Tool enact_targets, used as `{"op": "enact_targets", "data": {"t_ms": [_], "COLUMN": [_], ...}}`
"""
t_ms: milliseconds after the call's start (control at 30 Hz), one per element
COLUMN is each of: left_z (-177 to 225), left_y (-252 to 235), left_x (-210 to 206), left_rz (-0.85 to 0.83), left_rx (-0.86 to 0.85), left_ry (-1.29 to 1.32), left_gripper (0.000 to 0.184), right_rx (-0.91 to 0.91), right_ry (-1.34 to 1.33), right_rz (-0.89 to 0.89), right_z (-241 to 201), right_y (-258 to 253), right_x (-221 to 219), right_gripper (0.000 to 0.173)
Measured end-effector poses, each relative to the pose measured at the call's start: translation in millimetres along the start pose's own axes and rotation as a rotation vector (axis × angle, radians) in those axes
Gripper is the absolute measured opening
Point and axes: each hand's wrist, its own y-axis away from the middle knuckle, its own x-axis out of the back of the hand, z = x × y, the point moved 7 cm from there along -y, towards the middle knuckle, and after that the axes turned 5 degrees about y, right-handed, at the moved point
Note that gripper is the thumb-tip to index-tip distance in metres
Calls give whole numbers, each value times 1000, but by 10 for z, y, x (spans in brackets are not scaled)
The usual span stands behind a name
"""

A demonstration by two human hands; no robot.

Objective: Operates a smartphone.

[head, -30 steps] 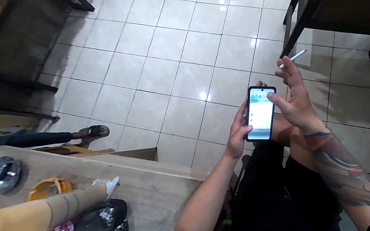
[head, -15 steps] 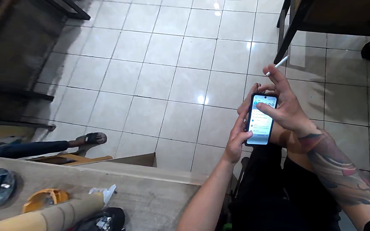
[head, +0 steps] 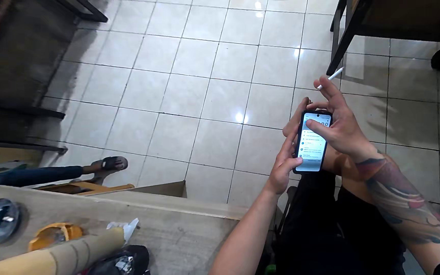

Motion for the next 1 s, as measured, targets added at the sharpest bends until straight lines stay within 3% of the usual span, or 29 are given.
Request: {"op": "enact_targets", "data": {"t_ms": [1000], "left_z": [0], "left_y": [-4], "left_x": [-15], "left_rz": [-22], "left_rx": [-21], "left_ry": [4], "left_gripper": [77], "right_rx": [13], "right_ry": [9], "right_rz": [14], "right_z": [-16], "right_y": [-10], "right_x": [7], "right_gripper": [92]}}
